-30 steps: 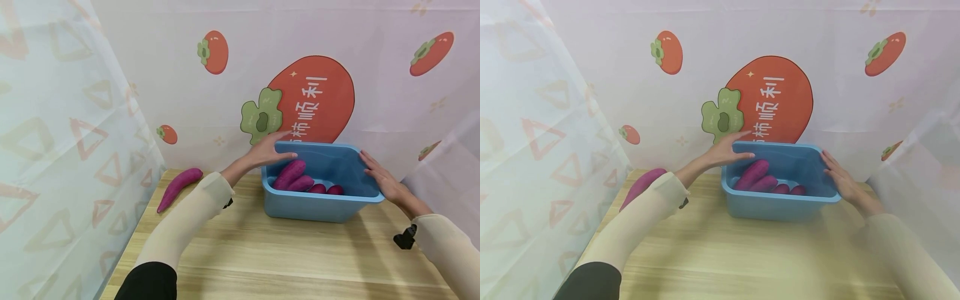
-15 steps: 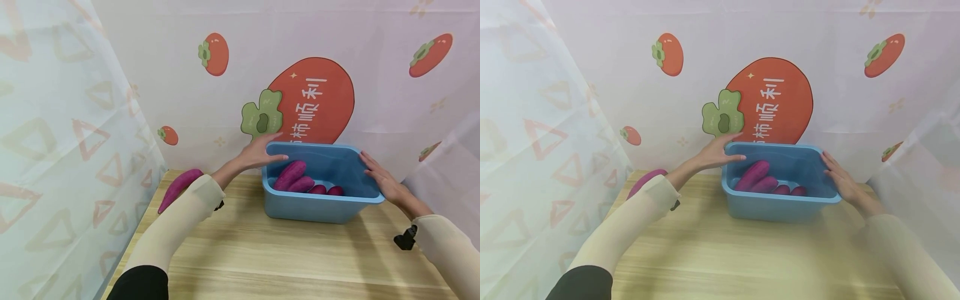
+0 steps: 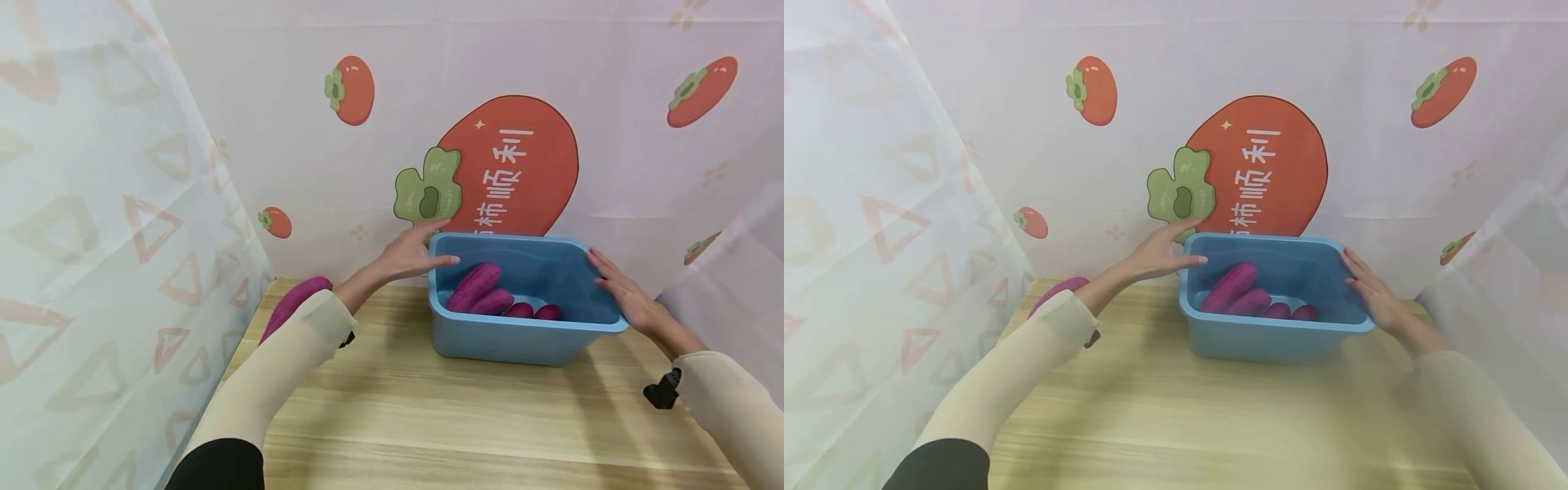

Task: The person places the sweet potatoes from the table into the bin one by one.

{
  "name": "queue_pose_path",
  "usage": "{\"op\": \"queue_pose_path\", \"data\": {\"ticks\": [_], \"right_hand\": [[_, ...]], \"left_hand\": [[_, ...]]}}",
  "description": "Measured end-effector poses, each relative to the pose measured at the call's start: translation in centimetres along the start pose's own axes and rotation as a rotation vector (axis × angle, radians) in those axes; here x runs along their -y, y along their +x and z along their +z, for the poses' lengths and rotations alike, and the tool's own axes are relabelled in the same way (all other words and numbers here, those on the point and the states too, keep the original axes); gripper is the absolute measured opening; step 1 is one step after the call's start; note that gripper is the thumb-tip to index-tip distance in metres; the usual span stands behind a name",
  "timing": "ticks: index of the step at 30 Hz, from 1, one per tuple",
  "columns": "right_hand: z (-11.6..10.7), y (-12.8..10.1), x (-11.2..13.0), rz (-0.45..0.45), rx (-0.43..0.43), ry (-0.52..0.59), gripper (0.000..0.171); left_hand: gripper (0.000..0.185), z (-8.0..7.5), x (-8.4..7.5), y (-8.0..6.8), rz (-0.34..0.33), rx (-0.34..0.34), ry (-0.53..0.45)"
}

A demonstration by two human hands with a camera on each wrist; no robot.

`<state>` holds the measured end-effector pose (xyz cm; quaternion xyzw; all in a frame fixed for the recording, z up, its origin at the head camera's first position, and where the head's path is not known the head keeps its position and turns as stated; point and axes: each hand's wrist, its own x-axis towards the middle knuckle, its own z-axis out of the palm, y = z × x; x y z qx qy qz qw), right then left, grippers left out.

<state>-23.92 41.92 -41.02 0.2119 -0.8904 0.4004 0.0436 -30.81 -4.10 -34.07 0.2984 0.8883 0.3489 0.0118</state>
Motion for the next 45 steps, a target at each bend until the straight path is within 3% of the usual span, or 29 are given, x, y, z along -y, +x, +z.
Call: {"op": "queue_pose_path", "data": {"ticks": [9,33,45], "right_hand": [[0.1,0.0,0.2,-0.006,0.002,-0.008,0.057],[-0.1,0.1,-0.1,-0.016,0.0,0.007,0.056],[-0.1,0.2,-0.1,0.001,0.004,0.002,0.056]], "left_hand": [[0.092,-0.5,1.0,-0.9,0.002,-0.007,-0.024],[0.091,-1.3,2.5,-2.3,0.002,-0.022,0.033],[0.09,-1.8,3.5,-3.7,-0.015,-0.024,0.027]]}}
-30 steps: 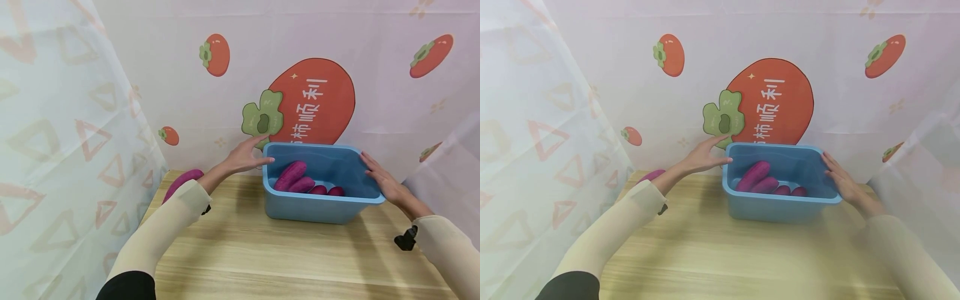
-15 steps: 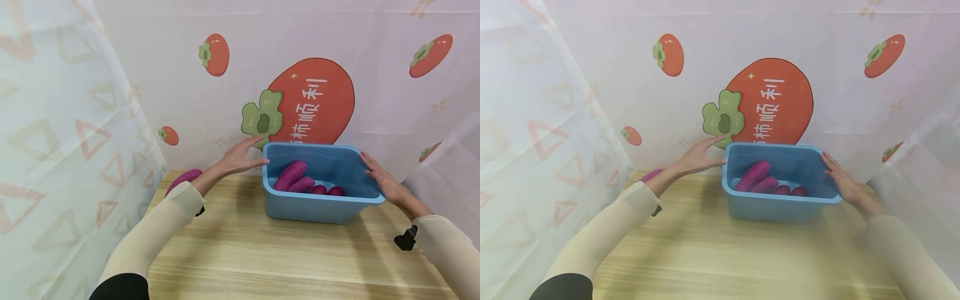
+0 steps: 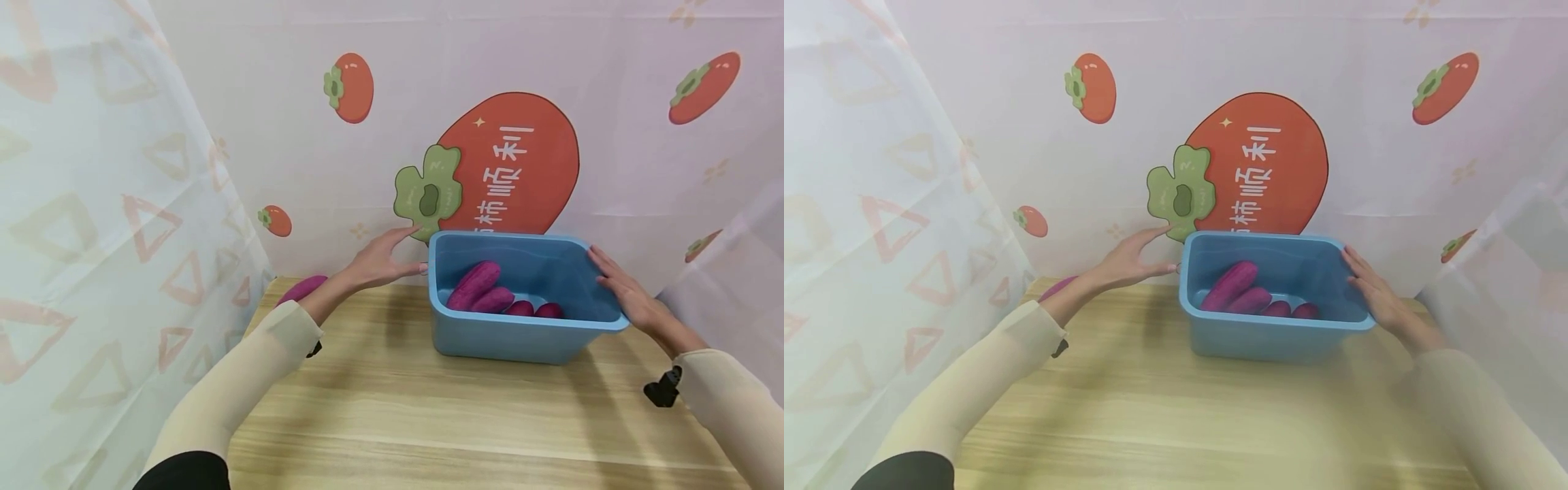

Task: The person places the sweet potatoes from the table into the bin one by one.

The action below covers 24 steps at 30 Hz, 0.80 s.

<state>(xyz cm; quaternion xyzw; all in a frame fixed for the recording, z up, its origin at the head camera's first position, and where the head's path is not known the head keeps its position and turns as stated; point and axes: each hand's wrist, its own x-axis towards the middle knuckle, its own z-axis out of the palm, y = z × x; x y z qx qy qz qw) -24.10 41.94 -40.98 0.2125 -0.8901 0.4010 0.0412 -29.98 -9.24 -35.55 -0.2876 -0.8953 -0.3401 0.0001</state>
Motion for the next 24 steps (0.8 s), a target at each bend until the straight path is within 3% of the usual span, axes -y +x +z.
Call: {"op": "queue_pose_path", "data": {"ticks": [10,24], "right_hand": [[0.0,-0.1,0.1,0.004,0.001,-0.001,0.056],[0.1,-0.2,0.0,-0.01,-0.005,0.011,0.056]], "left_hand": [[0.092,-0.3,0.7,-1.2,-0.019,-0.01,-0.018],[0.09,-1.1,2.8,-2.9,-0.057,-0.036,0.009]]}}
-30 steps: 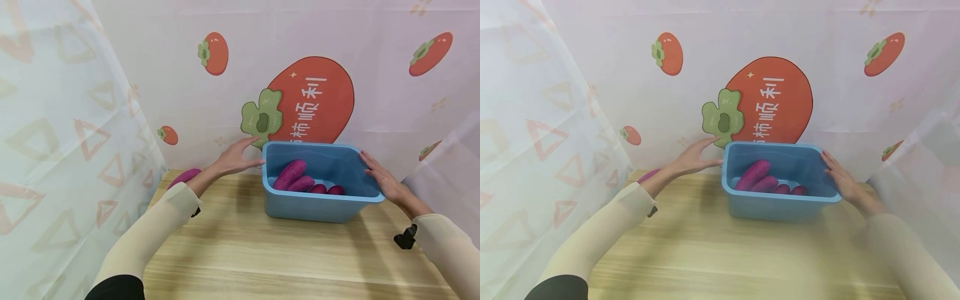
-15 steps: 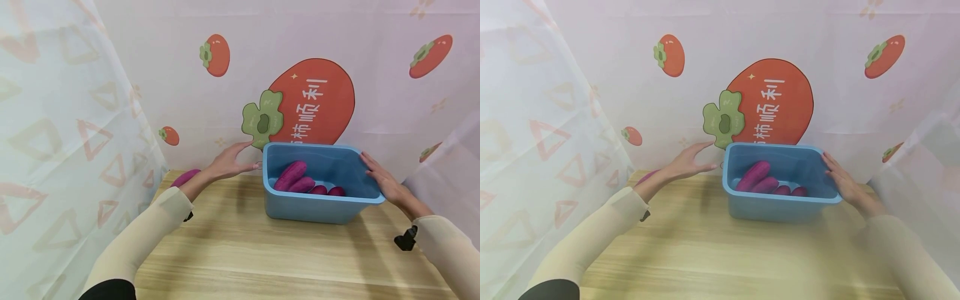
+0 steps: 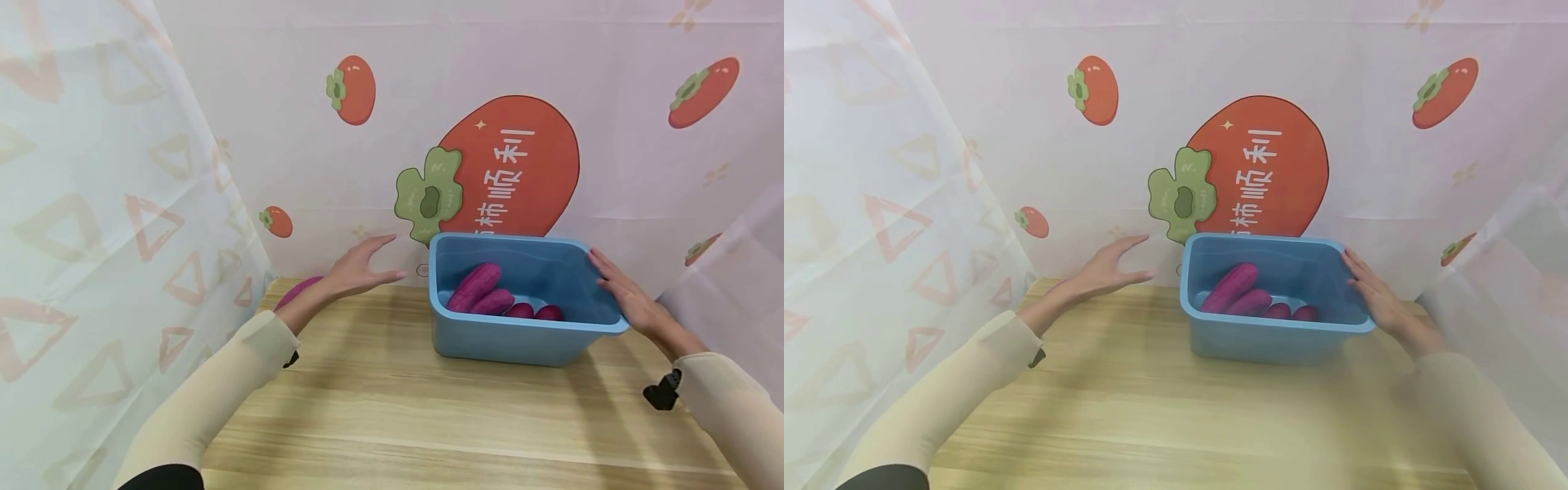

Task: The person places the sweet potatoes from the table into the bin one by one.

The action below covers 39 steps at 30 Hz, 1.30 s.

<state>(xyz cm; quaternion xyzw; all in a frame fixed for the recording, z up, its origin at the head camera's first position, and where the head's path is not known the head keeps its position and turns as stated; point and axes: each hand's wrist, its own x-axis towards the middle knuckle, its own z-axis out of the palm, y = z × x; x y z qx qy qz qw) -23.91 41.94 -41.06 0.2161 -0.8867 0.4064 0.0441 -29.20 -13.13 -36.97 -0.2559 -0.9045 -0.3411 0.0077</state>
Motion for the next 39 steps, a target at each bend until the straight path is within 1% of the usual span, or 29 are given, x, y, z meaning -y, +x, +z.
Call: {"op": "queue_pose_path", "data": {"ticks": [8,12,18,23,30,39], "right_hand": [[0.1,0.0,0.0,-0.016,-0.007,-0.001,0.055],[0.0,0.0,0.0,-0.008,-0.006,-0.003,0.055],[0.1,0.0,0.1,-0.004,-0.004,0.003,0.055],[0.0,0.1,0.2,-0.003,-0.002,0.013,0.055],[0.0,0.0,0.2,0.009,0.002,0.013,0.056],[0.0,0.0,0.1,0.012,0.004,0.026,0.055]], "left_hand": [[0.09,-0.6,1.1,-0.9,-0.011,0.005,0.008],[0.089,-0.7,1.7,-1.3,-0.02,0.0,0.009],[0.088,-0.8,2.9,-2.0,-0.016,-0.008,0.004],[0.089,-1.0,3.8,-2.6,-0.03,-0.014,-0.004],[0.09,-1.4,4.6,-3.2,-0.064,-0.012,-0.002],[0.089,-1.6,5.5,-3.7,-0.062,-0.034,0.013]]}}
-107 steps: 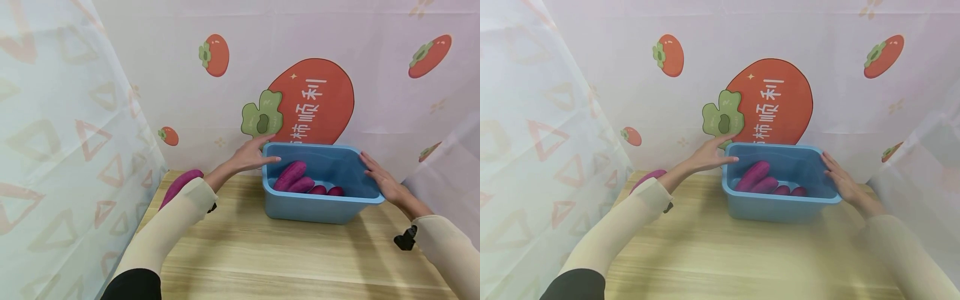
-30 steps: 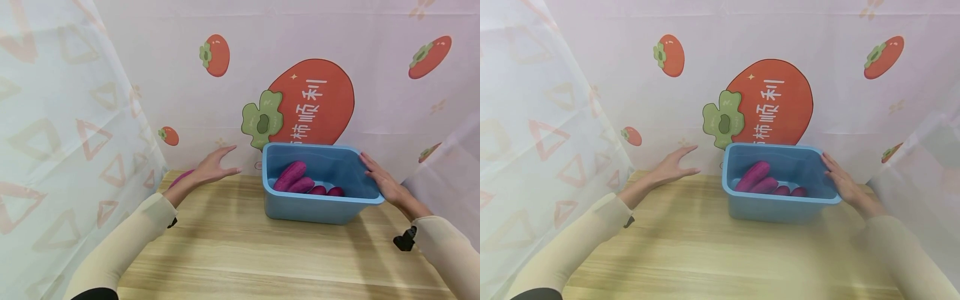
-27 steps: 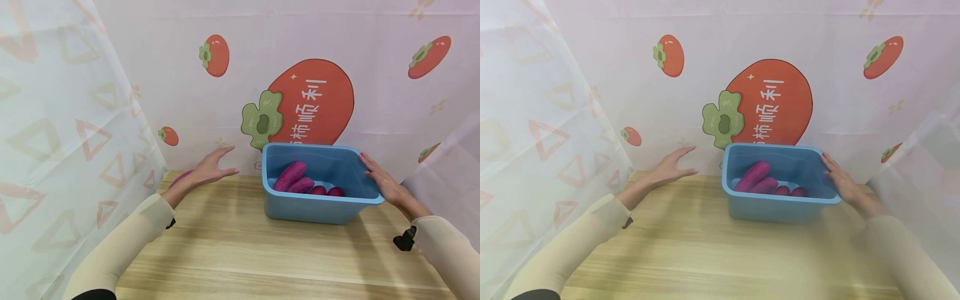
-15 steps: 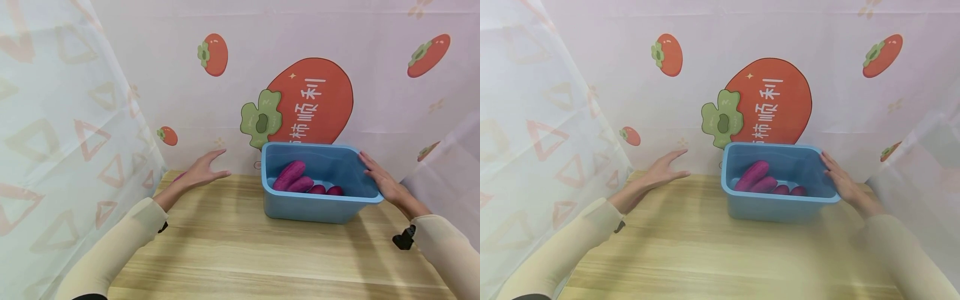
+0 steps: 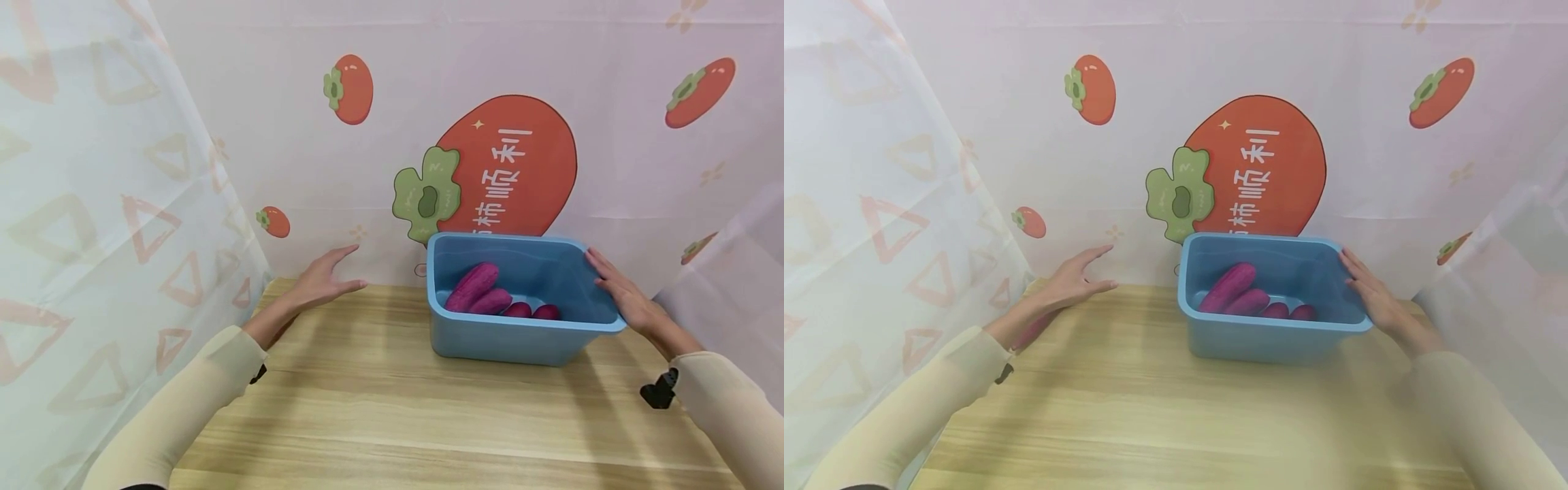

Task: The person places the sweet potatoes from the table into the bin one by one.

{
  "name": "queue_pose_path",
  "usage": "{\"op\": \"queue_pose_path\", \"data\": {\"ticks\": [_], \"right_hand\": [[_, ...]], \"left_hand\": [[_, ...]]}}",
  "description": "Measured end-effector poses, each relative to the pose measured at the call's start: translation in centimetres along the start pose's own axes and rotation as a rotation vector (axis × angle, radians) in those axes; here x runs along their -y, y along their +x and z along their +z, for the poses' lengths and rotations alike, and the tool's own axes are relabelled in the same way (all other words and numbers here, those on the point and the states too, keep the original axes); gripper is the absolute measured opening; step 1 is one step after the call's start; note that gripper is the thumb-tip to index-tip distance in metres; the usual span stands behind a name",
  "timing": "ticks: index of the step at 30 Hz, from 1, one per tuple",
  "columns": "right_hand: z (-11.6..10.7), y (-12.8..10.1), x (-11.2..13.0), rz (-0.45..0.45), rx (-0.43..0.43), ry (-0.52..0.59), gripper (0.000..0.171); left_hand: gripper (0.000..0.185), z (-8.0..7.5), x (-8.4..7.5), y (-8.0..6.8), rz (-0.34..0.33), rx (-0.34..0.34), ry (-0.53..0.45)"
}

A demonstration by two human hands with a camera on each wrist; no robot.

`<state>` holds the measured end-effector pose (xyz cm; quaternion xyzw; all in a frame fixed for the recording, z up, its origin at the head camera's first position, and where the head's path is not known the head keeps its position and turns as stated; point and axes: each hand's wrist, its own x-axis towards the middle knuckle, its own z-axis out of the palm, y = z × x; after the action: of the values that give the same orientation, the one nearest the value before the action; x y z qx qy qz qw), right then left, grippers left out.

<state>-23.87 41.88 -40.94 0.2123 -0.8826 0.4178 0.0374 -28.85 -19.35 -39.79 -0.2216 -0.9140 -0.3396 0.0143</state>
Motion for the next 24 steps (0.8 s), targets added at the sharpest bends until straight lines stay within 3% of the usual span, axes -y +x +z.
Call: {"op": "queue_pose_path", "data": {"ticks": [10,24], "right_hand": [[0.1,0.0,-0.1,0.005,-0.001,0.001,0.056],[0.1,0.0,0.0,0.018,-0.001,-0.013,0.058]], "left_hand": [[0.091,-0.6,0.6,-0.4,-0.044,0.004,0.0],[0.091,-1.3,2.5,-0.4,-0.044,-0.02,0.0]]}}
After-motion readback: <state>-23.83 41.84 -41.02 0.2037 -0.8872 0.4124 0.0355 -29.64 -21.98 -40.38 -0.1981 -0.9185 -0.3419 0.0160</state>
